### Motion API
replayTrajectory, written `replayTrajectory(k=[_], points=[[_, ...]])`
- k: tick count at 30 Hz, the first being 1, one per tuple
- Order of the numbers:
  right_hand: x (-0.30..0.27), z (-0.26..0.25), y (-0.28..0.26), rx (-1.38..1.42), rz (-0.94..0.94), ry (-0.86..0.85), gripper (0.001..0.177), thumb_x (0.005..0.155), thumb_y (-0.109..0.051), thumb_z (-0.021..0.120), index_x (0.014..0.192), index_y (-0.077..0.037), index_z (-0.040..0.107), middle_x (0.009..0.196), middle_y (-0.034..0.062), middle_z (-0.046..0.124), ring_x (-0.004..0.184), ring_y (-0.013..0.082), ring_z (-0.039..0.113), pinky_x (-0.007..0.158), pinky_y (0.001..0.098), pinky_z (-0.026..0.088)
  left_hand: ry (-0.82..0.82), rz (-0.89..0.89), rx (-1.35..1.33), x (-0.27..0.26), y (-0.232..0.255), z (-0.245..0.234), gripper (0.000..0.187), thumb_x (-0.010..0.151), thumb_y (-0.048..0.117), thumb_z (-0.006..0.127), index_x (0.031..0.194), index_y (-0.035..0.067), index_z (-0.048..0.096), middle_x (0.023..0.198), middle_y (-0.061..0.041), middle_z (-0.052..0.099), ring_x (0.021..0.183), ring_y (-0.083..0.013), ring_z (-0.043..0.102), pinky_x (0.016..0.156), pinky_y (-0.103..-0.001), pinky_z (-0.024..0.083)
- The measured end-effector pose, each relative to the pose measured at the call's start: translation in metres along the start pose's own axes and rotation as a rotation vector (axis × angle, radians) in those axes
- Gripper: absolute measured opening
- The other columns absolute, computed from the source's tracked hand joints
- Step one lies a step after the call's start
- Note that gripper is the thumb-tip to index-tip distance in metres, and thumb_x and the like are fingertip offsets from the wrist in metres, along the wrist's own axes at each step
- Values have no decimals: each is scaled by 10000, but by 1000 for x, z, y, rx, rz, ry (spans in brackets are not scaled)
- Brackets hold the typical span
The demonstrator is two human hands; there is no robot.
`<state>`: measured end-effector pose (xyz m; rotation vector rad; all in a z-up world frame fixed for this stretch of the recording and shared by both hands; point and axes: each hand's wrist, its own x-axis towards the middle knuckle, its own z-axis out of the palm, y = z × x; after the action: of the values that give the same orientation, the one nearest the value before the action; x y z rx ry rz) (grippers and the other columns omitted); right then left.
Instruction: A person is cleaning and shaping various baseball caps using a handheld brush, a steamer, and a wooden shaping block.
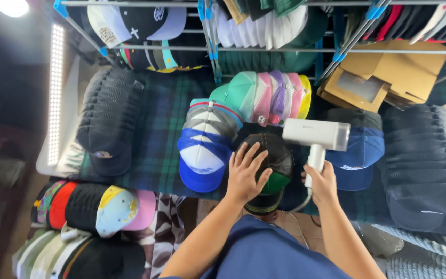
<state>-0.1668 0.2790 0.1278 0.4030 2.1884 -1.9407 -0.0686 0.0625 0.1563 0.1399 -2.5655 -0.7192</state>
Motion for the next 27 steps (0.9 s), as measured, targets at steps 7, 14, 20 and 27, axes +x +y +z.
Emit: replayTrajectory(k=[7, 14, 20, 27], points=[[-78, -36, -97, -221, 35, -46, 385, 846, -23, 694, 1188, 15, 520, 854, 175, 659, 605, 248, 594, 545, 384, 479, 28, 109, -92, 11, -8, -18, 528, 941, 492, 670, 1375, 194, 636, 1533, -56, 515, 1462, -368, 399, 1072, -631, 373], [-124, -1, -147, -642, 148, -55, 788, 854, -110, 725, 1566, -258, 424, 1215, 112, 704, 831, 250, 590, 757, 393, 479, -93, 87, -124, 20, -26, -14, 770, 817, 618, 718, 1457, 219, 561, 1589, -44, 446, 1477, -427, 331, 977, -659, 423], [-101, 31, -145, -878, -93, -84, 833, 831, -274, 771, 1577, -343, 409, 1451, 1, 626, 1207, 157, 637, 977, 286, 466, -99, 82, -163, 27, -35, -9, 927, 815, 662, 684, 1503, 87, 450, 1596, -73, 433, 1467, -446, 323, 1008, -629, 392], [-123, 41, -203, -1019, 236, -138, 821, 896, -312, 720, 1618, -379, 334, 1417, 23, 657, 1086, 199, 719, 927, 312, 539, -117, 72, -151, 20, -36, -6, 946, 827, 668, 684, 1512, 61, 444, 1616, -58, 407, 1480, -426, 312, 1039, -618, 377]])
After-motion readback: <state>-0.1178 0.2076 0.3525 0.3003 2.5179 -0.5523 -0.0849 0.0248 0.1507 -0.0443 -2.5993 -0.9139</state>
